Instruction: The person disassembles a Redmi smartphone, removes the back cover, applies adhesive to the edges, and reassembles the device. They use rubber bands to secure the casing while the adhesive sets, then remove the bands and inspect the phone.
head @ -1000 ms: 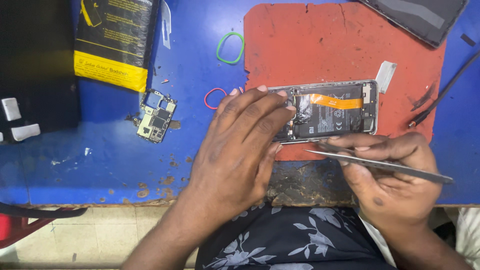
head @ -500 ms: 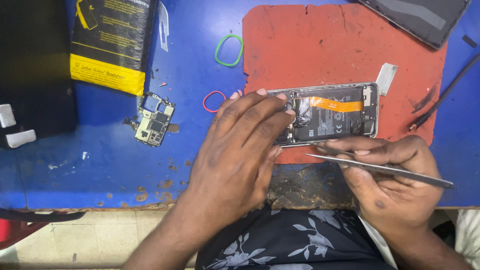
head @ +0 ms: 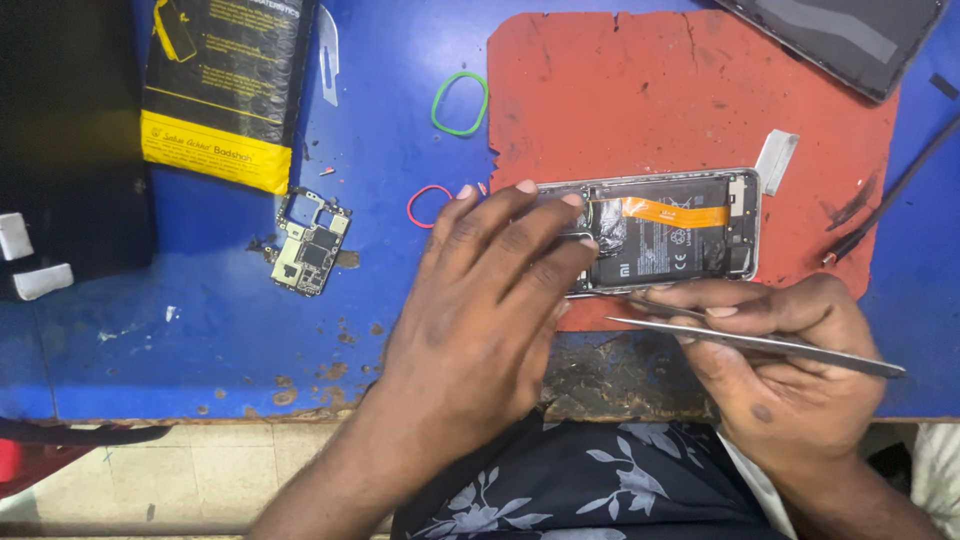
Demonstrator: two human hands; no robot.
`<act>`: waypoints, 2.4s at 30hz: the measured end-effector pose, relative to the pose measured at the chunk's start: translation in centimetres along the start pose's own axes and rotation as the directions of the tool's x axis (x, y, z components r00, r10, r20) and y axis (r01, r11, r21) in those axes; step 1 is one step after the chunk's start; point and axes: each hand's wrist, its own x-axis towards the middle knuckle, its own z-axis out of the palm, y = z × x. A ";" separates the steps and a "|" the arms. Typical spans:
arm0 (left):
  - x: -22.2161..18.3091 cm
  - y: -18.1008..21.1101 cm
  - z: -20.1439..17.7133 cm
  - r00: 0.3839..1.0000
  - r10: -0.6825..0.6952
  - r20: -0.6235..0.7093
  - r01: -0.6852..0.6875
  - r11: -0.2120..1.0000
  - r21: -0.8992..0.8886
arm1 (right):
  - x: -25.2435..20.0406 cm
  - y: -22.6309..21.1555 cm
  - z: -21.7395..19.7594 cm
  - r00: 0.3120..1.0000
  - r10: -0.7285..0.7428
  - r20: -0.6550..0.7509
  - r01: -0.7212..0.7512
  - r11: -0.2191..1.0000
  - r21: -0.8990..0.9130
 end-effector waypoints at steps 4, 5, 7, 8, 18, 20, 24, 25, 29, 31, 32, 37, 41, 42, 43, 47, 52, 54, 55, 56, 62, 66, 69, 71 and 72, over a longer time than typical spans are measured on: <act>0.2 0.5 0.4 0.997 0.079 -0.004 -0.078 0.995 0.058 | -0.2 0.1 0.1 1.000 0.015 -0.008 -0.015 1.000 0.008; 0.2 0.6 0.5 0.995 0.100 -0.003 -0.100 0.992 0.072 | -0.2 0.2 0.1 1.000 0.009 -0.007 -0.009 1.000 0.017; 0.2 0.6 0.6 0.993 0.116 0.015 -0.117 0.991 0.066 | -0.3 0.2 0.1 1.000 0.003 -0.001 -0.003 1.000 0.021; 0.2 0.6 0.6 0.992 0.126 0.024 -0.127 0.990 0.064 | -0.2 0.2 0.1 1.000 -0.002 0.002 0.002 1.000 0.016; 0.6 0.4 0.6 0.994 0.105 -0.024 -0.105 0.994 -0.038 | -0.3 -0.1 -0.6 0.996 -0.012 -0.086 0.025 0.989 0.145; 0.3 0.0 -0.3 0.993 0.067 -0.096 -0.082 0.983 -0.165 | -0.6 0.3 -1.1 0.989 0.015 -0.147 0.025 0.964 0.266; -1.1 0.1 -1.8 0.974 -0.046 -0.220 -0.001 0.977 -0.212 | -0.4 1.6 -3.2 0.991 -0.011 -0.134 0.054 0.945 0.323; -1.5 0.2 -2.0 0.971 -0.033 -0.235 -0.016 0.978 -0.207 | -0.1 1.7 -3.8 0.992 -0.026 -0.121 0.065 0.941 0.331; -2.2 0.8 -2.0 0.987 0.028 -0.161 -0.067 0.968 -0.242 | 0.5 0.8 -4.2 0.995 -0.008 -0.103 0.043 0.942 0.333; -2.3 0.7 -1.8 0.982 0.147 -0.115 -0.173 0.951 -0.255 | 0.6 -0.6 -3.4 0.997 0.053 -0.055 -0.043 0.984 0.174; -2.3 0.8 -1.6 0.974 0.206 -0.093 -0.224 0.938 -0.263 | -0.1 -2.1 -3.0 0.995 0.095 -0.010 -0.094 0.995 0.038; -3.0 1.7 -0.2 0.969 0.239 -0.063 -0.247 0.937 -0.247 | 1.4 -2.1 -0.2 0.919 -0.163 0.358 0.258 0.937 -0.236; -3.3 1.5 0.6 0.968 0.221 -0.120 -0.248 0.921 -0.300 | 2.0 -1.6 0.4 0.892 -0.239 0.384 0.324 0.930 -0.172; -3.4 1.2 0.6 0.967 0.232 -0.107 -0.254 0.916 -0.312 | 1.9 -1.5 0.4 0.896 -0.238 0.374 0.315 0.936 -0.159; -3.3 0.8 0.5 0.966 0.242 -0.094 -0.260 0.910 -0.324 | 1.8 -1.5 0.4 0.913 -0.215 0.346 0.294 0.936 -0.195; -2.8 0.6 0.2 0.987 0.037 -0.155 -0.067 0.978 -0.196 | 1.7 -1.1 -0.1 0.962 -0.183 0.201 0.243 0.911 -0.332; -1.6 1.1 0.5 0.981 -0.182 -0.070 0.182 0.983 0.006 | 2.0 -1.4 -1.1 1.000 -0.012 0.000 0.011 0.912 -0.409; -0.8 1.3 0.8 0.974 -0.223 -0.038 0.223 0.975 0.008 | 2.4 -0.9 -1.0 0.996 -0.008 -0.093 -0.030 0.912 -0.409; -0.5 1.3 1.0 0.971 -0.235 -0.038 0.236 0.972 0.012 | 2.5 -0.6 -1.0 0.995 -0.009 -0.099 -0.029 0.926 -0.376; -0.2 1.3 1.1 0.968 -0.250 -0.037 0.251 0.968 0.016 | 2.7 -0.4 -1.1 0.995 -0.008 -0.103 -0.028 0.939 -0.343; 0.3 1.4 1.4 0.955 -0.291 -0.049 0.293 0.955 0.045 | 2.1 -0.2 -1.9 0.982 0.160 -0.100 -0.188 0.879 -0.439; 0.1 1.2 1.6 0.953 -0.298 -0.049 0.300 0.954 0.032 | 1.9 -0.4 -1.7 0.974 0.180 -0.140 -0.220 0.904 -0.367; 0.1 1.0 1.7 0.954 -0.294 -0.066 0.296 0.955 0.019 | 2.3 -0.8 -1.6 0.956 0.246 -0.160 -0.293 0.815 -0.499; -0.1 0.9 1.7 0.956 -0.288 -0.064 0.289 0.957 0.009 | 2.5 -0.8 -1.5 0.958 0.228 -0.175 -0.282 0.863 -0.420; -0.1 0.9 1.7 0.957 -0.282 -0.065 0.283 0.959 0.006 | 2.6 -0.8 -1.5 0.959 0.220 -0.181 -0.274 0.884 -0.379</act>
